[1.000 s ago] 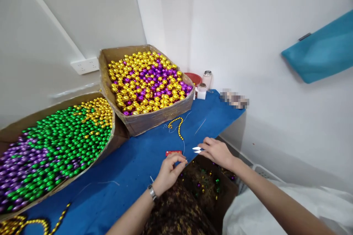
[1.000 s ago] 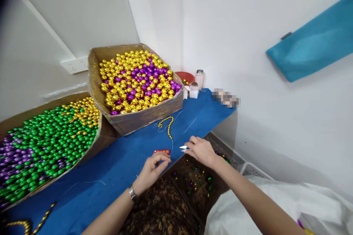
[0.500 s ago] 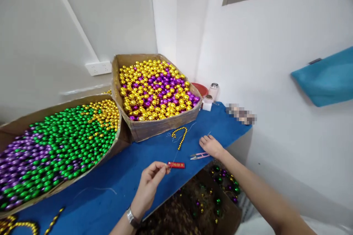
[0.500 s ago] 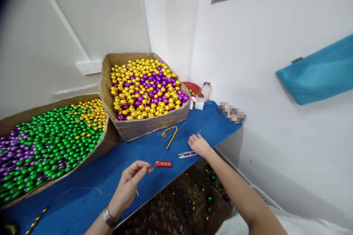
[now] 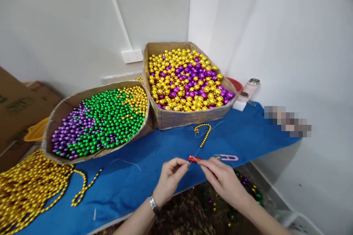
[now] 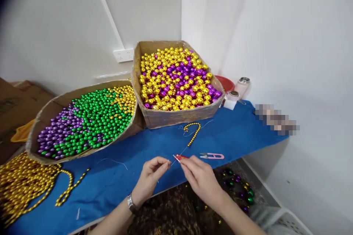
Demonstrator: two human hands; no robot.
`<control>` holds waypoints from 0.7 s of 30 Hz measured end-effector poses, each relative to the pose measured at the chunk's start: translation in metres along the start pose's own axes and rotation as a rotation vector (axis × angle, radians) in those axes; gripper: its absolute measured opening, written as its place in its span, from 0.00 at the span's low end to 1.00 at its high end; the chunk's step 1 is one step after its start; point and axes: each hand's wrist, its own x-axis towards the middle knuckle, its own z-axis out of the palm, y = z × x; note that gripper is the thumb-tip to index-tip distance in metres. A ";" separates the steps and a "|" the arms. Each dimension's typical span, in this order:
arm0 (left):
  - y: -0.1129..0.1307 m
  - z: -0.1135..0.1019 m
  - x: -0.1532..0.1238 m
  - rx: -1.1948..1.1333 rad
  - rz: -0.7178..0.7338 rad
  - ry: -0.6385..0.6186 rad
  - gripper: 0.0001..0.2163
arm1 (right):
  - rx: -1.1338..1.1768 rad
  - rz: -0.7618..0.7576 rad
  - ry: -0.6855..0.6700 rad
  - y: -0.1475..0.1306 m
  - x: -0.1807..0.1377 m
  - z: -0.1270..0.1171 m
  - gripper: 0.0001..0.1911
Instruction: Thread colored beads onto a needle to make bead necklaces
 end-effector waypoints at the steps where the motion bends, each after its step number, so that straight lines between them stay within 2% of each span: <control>1: 0.000 0.000 0.000 0.021 0.009 -0.004 0.10 | 0.099 0.000 0.030 -0.009 0.000 0.001 0.12; 4: 0.001 -0.002 0.000 0.072 0.032 -0.011 0.10 | 0.193 0.003 0.058 -0.019 0.000 0.002 0.11; 10: 0.001 -0.005 0.000 0.147 0.081 -0.014 0.10 | 0.176 0.002 0.067 -0.018 0.001 0.004 0.11; 14: 0.000 -0.002 0.001 0.045 0.021 -0.008 0.11 | 0.191 0.051 0.084 -0.021 0.004 0.003 0.12; 17: 0.003 0.002 0.004 -0.047 -0.039 -0.052 0.11 | 0.267 0.115 0.102 -0.020 0.010 0.006 0.12; 21: 0.006 0.007 0.009 -0.116 -0.063 -0.117 0.12 | 0.330 0.112 0.084 -0.017 0.020 0.012 0.11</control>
